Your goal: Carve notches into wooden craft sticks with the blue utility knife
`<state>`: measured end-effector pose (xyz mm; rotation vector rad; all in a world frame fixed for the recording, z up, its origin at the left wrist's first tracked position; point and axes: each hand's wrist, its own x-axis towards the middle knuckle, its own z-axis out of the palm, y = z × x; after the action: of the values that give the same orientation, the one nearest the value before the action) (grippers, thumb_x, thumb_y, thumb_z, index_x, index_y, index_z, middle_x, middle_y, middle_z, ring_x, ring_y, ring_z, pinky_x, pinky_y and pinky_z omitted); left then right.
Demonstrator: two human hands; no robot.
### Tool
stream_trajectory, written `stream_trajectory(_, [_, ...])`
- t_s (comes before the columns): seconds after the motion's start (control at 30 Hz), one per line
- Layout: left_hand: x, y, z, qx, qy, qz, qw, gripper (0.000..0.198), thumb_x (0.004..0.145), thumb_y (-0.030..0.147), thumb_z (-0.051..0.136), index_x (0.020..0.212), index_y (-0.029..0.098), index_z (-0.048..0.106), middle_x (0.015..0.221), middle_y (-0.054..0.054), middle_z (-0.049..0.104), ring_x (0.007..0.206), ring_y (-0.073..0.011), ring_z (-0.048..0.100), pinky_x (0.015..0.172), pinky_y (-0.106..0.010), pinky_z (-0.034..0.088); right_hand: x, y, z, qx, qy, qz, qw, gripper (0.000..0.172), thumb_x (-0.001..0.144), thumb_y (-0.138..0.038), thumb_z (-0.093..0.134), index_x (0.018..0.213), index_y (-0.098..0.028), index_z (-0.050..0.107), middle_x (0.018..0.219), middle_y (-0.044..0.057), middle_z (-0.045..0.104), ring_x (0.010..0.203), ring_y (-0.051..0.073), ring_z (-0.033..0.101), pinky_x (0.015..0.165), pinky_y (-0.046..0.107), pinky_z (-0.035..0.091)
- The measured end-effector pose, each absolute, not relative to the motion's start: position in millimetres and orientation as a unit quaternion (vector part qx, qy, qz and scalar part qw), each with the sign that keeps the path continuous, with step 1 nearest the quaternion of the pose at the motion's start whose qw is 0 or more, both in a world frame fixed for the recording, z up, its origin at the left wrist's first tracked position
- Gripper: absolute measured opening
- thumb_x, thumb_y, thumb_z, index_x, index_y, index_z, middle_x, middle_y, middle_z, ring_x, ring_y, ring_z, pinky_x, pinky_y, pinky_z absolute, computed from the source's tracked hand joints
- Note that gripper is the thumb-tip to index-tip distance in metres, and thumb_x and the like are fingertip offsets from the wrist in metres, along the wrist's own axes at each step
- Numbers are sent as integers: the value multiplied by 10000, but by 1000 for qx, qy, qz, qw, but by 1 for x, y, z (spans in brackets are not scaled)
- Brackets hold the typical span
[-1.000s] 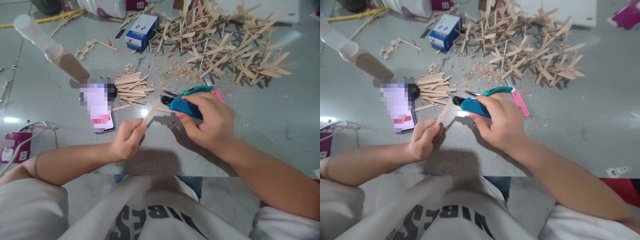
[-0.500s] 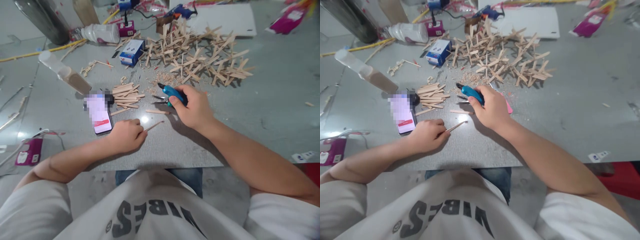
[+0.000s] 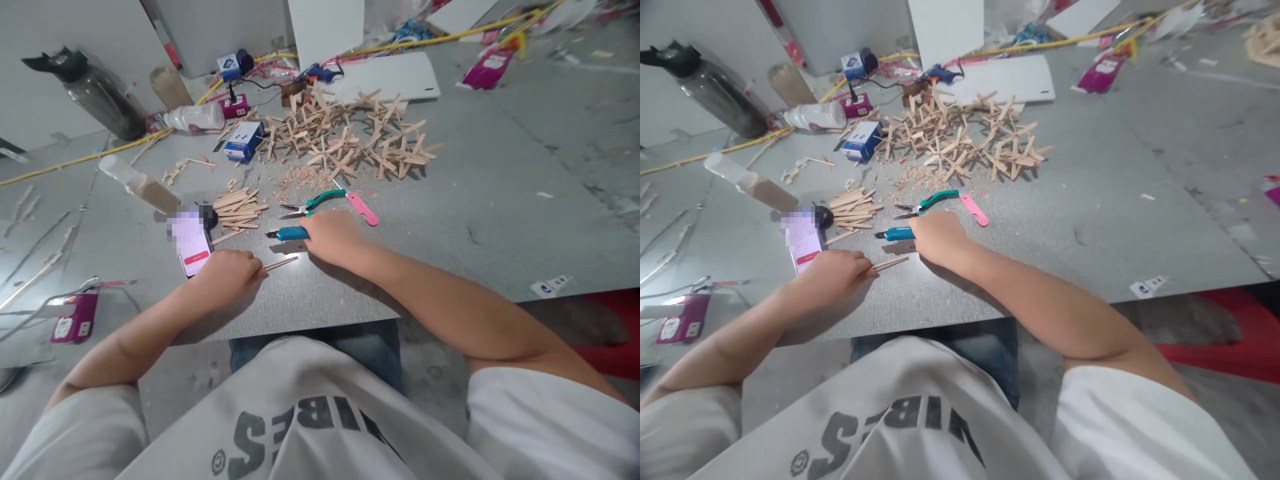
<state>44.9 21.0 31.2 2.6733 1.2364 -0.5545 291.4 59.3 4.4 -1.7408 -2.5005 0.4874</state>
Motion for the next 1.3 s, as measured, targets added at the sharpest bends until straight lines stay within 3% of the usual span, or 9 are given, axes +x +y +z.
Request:
stream_trajectory(0.2, [53,43,24,908,383,-154,71,400,1052,314,488,774,175,739,784,-124,741,677,-234,632,689,-368,410,302,63,13,-573,-796,179,81,98,1009,-245,658,993,-198,743,899,98,766,789,238,690,666,346,395])
stream_trajectory(0.33, [53,73,25,893,429,-132,44,388,1014,272,548,638,205,618,616,-47,586,591,-185,500,669,-335,368,317,75,22,-613,-751,187,157,190,1083,-332,572,1098,-206,713,919,84,759,777,224,676,634,334,412])
stream_trajectory(0.43, [49,84,33,876,466,-118,32,405,1018,265,586,620,215,531,568,9,435,581,-160,422,649,-298,332,326,84,23,-614,-717,204,260,163,1082,-298,567,1017,-209,688,967,92,754,880,242,689,736,353,479])
stream_trajectory(0.5, [45,82,39,874,472,-112,35,413,1064,333,550,671,206,559,629,11,463,623,-148,441,653,-277,334,328,85,23,-597,-709,225,302,136,1072,-270,576,979,-220,662,992,94,749,948,258,692,820,378,504])
stream_trajectory(0.7, [37,63,53,850,450,-236,140,395,1053,385,600,740,187,736,691,-24,708,560,-141,527,592,-286,342,312,64,27,-550,-728,350,212,172,1058,-341,622,941,-219,658,778,31,684,665,194,597,644,351,418])
stream_trajectory(0.83, [42,52,64,835,499,-231,24,507,1133,364,411,888,115,778,792,-103,718,681,-196,593,644,-319,319,299,51,27,-489,-736,450,129,186,969,-235,694,788,-193,681,741,12,711,685,161,618,655,317,393])
stream_trajectory(1.07, [65,-6,50,863,453,-220,-49,421,1086,502,597,1094,114,759,1028,-190,759,970,-349,714,735,-416,454,299,52,19,-466,-649,597,73,214,968,-184,695,754,-176,678,721,49,763,538,140,637,553,285,454])
stream_trajectory(1.2, [62,-32,16,927,342,-116,-104,643,1022,650,639,1327,86,695,1310,-234,729,964,-329,700,717,-425,494,296,50,8,-483,-609,625,76,205,1002,-237,702,810,-180,658,721,67,768,646,185,748,546,263,493])
stream_trajectory(1.3, [52,-31,-3,941,310,-34,-127,801,1006,756,576,1437,83,633,1460,-283,666,1120,-390,690,782,-455,534,295,45,6,-477,-639,598,74,274,1020,-327,677,780,-196,659,690,36,751,623,170,721,577,274,497])
